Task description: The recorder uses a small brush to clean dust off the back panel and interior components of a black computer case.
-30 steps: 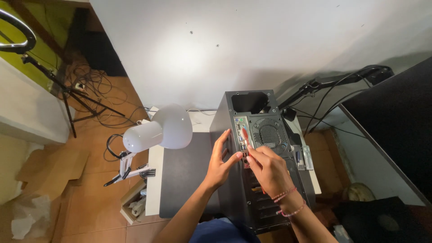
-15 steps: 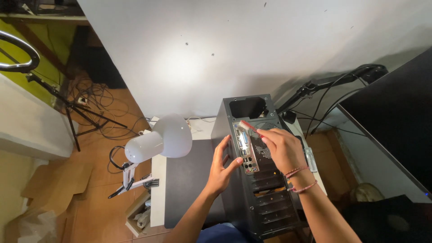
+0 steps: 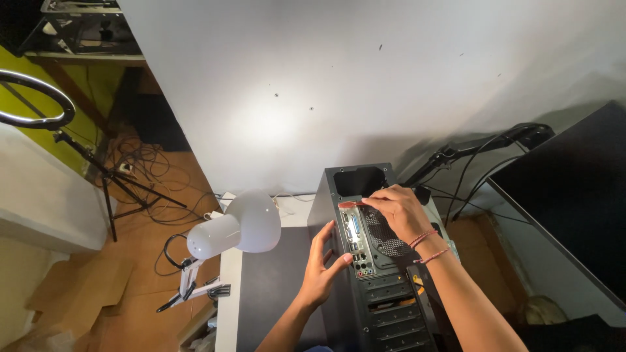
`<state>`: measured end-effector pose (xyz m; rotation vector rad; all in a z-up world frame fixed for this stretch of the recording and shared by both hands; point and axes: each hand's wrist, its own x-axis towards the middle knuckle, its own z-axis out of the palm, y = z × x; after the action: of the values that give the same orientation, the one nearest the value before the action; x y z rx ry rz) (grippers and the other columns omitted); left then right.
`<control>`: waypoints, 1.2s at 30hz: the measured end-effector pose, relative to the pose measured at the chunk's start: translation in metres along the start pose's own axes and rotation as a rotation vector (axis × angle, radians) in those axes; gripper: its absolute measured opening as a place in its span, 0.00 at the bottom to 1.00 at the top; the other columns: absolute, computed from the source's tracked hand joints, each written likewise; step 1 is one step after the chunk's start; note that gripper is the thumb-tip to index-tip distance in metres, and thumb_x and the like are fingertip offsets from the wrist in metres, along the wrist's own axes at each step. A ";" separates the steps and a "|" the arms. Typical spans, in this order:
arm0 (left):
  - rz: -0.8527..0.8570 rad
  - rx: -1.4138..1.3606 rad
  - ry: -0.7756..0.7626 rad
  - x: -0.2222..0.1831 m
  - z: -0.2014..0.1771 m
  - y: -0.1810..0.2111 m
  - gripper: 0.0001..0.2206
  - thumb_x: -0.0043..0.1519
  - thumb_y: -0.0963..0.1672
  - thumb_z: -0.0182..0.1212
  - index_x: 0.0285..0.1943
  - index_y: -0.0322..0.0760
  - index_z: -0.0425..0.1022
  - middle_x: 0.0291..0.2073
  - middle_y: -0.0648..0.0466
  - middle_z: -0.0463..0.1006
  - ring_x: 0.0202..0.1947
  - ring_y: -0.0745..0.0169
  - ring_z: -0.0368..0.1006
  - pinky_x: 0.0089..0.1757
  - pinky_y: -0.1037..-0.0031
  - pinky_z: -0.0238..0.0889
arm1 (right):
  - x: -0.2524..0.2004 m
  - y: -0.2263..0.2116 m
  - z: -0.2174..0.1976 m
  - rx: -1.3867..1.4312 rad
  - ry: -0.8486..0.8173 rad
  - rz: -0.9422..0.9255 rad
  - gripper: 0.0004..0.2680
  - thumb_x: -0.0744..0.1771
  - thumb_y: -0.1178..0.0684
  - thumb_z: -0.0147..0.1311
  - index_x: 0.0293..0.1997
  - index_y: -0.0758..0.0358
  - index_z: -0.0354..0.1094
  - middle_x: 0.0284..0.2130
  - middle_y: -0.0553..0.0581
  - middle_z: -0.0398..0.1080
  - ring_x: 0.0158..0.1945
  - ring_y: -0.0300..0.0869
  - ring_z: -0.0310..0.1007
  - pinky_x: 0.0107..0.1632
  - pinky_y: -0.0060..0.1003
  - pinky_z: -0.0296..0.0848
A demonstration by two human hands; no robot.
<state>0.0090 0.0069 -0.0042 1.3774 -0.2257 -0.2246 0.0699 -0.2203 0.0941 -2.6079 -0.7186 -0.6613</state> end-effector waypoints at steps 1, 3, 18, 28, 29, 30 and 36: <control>-0.006 0.002 0.002 0.001 -0.001 0.002 0.39 0.56 0.50 0.67 0.78 0.47 0.53 0.74 0.52 0.54 0.76 0.51 0.50 0.66 0.49 0.50 | 0.000 0.004 0.000 0.006 -0.003 0.003 0.11 0.62 0.64 0.60 0.45 0.56 0.80 0.38 0.52 0.79 0.43 0.47 0.75 0.48 0.42 0.74; 0.037 0.004 -0.016 0.001 -0.002 0.003 0.39 0.57 0.50 0.67 0.78 0.46 0.53 0.74 0.51 0.55 0.76 0.51 0.50 0.65 0.49 0.52 | -0.002 0.013 0.001 0.004 -0.017 0.035 0.11 0.62 0.64 0.60 0.46 0.55 0.80 0.39 0.51 0.78 0.44 0.46 0.75 0.49 0.40 0.74; 0.020 0.063 -0.020 0.002 -0.003 0.009 0.39 0.57 0.51 0.66 0.78 0.44 0.53 0.73 0.50 0.55 0.75 0.50 0.51 0.65 0.51 0.52 | -0.009 0.017 -0.017 -0.030 0.055 0.055 0.10 0.64 0.63 0.58 0.47 0.57 0.79 0.43 0.50 0.77 0.48 0.46 0.73 0.53 0.42 0.70; 0.083 0.060 -0.021 0.002 -0.002 0.003 0.39 0.58 0.52 0.66 0.78 0.43 0.53 0.74 0.50 0.56 0.74 0.50 0.51 0.65 0.51 0.53 | -0.016 -0.014 -0.005 0.027 0.066 0.147 0.08 0.65 0.60 0.58 0.47 0.60 0.78 0.41 0.53 0.77 0.45 0.48 0.74 0.49 0.43 0.69; 0.074 0.063 -0.014 0.002 -0.001 0.003 0.39 0.58 0.52 0.65 0.78 0.43 0.53 0.74 0.50 0.56 0.74 0.50 0.52 0.65 0.51 0.54 | -0.019 -0.019 0.001 0.080 0.131 0.167 0.08 0.67 0.60 0.56 0.49 0.61 0.76 0.43 0.55 0.76 0.47 0.49 0.73 0.51 0.43 0.70; 0.066 0.066 -0.008 0.002 0.000 0.002 0.39 0.58 0.52 0.65 0.78 0.43 0.53 0.74 0.51 0.56 0.74 0.51 0.53 0.64 0.51 0.54 | -0.021 -0.023 0.006 0.133 0.195 0.187 0.08 0.68 0.60 0.55 0.52 0.62 0.73 0.44 0.57 0.74 0.49 0.50 0.73 0.52 0.43 0.72; 0.074 0.104 0.007 0.002 0.000 0.002 0.38 0.57 0.52 0.65 0.77 0.43 0.54 0.73 0.51 0.57 0.72 0.52 0.55 0.63 0.53 0.56 | -0.018 -0.020 0.012 0.062 0.255 0.238 0.10 0.69 0.60 0.52 0.56 0.61 0.71 0.46 0.57 0.73 0.50 0.52 0.72 0.53 0.44 0.71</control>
<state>0.0105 0.0064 -0.0022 1.4693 -0.2858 -0.1479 0.0492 -0.2054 0.0797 -2.4404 -0.3394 -0.8599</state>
